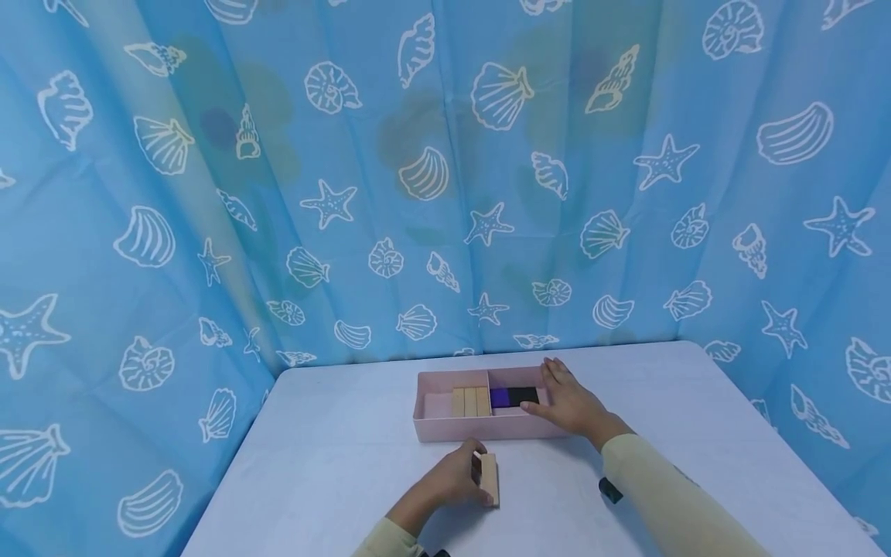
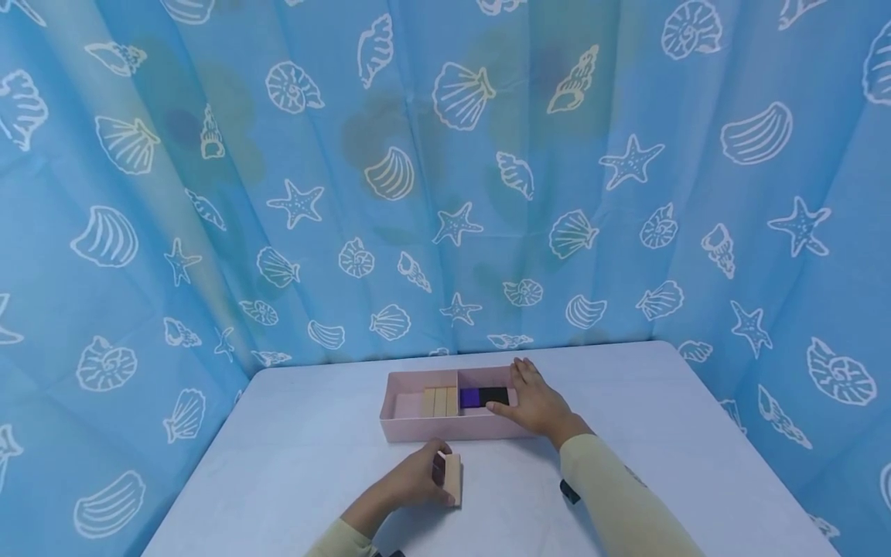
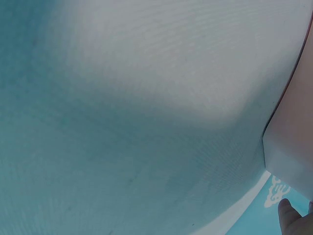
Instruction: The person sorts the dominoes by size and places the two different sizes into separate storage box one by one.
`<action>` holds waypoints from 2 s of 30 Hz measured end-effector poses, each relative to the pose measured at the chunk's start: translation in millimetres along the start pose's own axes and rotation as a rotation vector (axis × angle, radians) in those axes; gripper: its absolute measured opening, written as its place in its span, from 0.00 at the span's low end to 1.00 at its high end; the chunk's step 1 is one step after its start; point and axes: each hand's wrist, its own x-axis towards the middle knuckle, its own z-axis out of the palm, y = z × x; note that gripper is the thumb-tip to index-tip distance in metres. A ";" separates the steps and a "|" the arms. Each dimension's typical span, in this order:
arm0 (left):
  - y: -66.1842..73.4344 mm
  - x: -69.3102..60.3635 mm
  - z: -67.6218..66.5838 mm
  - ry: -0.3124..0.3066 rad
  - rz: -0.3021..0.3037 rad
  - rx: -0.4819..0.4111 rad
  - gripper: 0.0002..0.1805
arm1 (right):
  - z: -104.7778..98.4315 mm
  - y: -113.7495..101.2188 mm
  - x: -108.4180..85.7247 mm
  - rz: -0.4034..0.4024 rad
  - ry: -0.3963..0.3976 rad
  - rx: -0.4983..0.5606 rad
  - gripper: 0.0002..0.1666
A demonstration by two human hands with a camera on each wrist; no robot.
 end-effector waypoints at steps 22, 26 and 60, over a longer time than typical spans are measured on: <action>-4.4 -2.2 -3.4 0.040 -0.039 -0.339 0.39 | 1.9 1.3 2.2 -0.007 0.009 0.003 0.63; -6.5 -2.5 -1.7 0.040 -0.041 -0.391 0.38 | 1.0 0.6 1.8 -0.001 0.003 0.001 0.64; -20.4 -19.5 -34.9 0.074 -0.013 -0.678 0.30 | -1.5 -0.8 -0.4 -0.005 -0.001 0.009 0.71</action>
